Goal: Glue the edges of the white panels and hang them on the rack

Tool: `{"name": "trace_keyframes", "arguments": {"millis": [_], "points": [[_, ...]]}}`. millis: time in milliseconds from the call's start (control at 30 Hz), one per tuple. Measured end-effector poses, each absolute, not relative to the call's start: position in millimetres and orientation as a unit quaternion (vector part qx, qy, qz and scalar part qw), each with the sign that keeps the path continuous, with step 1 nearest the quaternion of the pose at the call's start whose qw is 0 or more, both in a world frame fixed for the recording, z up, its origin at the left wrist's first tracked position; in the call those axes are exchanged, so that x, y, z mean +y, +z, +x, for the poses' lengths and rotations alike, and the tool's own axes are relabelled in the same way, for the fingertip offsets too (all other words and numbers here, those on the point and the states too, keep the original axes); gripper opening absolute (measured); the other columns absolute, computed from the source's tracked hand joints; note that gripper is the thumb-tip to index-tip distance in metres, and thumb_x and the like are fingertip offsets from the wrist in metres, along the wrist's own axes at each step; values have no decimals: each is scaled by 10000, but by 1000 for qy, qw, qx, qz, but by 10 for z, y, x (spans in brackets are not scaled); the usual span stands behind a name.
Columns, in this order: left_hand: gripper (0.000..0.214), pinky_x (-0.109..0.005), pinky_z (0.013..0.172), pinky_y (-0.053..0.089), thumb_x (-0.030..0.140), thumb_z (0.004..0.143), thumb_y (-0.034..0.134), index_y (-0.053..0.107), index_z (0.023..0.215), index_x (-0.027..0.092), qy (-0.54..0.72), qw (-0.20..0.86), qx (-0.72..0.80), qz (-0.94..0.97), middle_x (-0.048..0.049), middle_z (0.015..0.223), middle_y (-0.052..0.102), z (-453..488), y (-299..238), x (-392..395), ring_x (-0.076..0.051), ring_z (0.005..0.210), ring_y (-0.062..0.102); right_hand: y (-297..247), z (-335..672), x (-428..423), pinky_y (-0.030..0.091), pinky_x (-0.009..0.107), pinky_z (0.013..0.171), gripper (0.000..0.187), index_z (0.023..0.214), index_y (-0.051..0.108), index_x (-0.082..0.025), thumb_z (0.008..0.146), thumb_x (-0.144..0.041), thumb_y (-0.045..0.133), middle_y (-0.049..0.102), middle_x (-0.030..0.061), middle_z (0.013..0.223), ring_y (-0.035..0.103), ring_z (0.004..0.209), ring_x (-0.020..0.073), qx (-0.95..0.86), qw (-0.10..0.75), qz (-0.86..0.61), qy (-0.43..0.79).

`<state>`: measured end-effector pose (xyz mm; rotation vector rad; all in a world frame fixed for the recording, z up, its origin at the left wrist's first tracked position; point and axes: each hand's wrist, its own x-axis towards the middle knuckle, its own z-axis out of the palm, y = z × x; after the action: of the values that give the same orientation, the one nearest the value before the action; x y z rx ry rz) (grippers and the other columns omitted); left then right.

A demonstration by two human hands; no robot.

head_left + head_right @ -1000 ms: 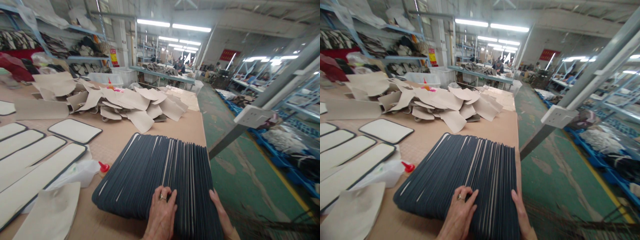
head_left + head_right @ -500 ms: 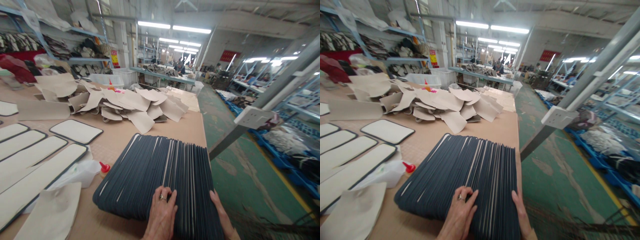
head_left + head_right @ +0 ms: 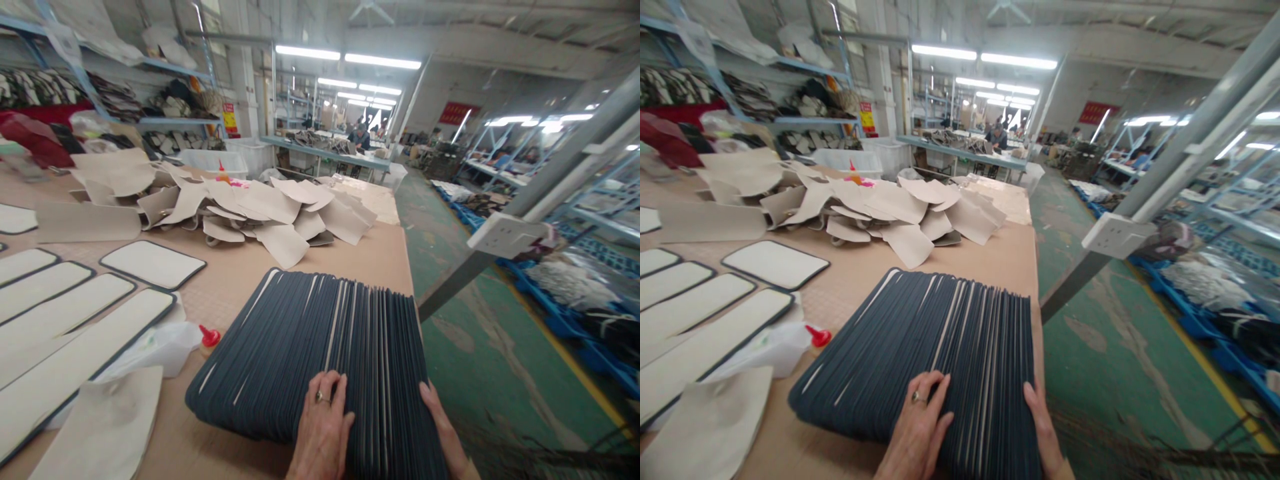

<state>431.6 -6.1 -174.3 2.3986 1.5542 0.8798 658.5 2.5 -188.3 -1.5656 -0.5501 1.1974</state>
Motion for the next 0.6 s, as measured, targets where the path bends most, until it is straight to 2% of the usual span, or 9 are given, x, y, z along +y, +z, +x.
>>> {"name": "trace_keyframes", "arguments": {"millis": [233,433,600], "points": [[455,-424,904,510,62,790,459,496,1236,138,292,77,516,802,-127,1179,514,4301,-1733,-46,-261,1114,474,-1843,6567,16,141,367,1140,735,1325,420,-218,716,-594,586,406,-11,1403,251,1347,197,-217,515,-654,509],[474,-410,891,502,43,784,448,500,1242,155,294,96,503,807,-127,1139,523,4289,-1735,-35,-244,1090,467,-1881,6590,21,106,329,1143,786,1338,387,-171,713,-606,580,277,-4,1471,186,1367,178,-228,509,-662,501],[541,-397,841,500,5,731,456,501,1249,156,323,83,486,808,-125,1054,543,4287,-1858,-9,-244,1046,460,-1824,6550,26,111,311,1143,813,1375,318,-174,731,-611,555,259,-3,1479,201,1364,160,-217,506,-656,516]]}}
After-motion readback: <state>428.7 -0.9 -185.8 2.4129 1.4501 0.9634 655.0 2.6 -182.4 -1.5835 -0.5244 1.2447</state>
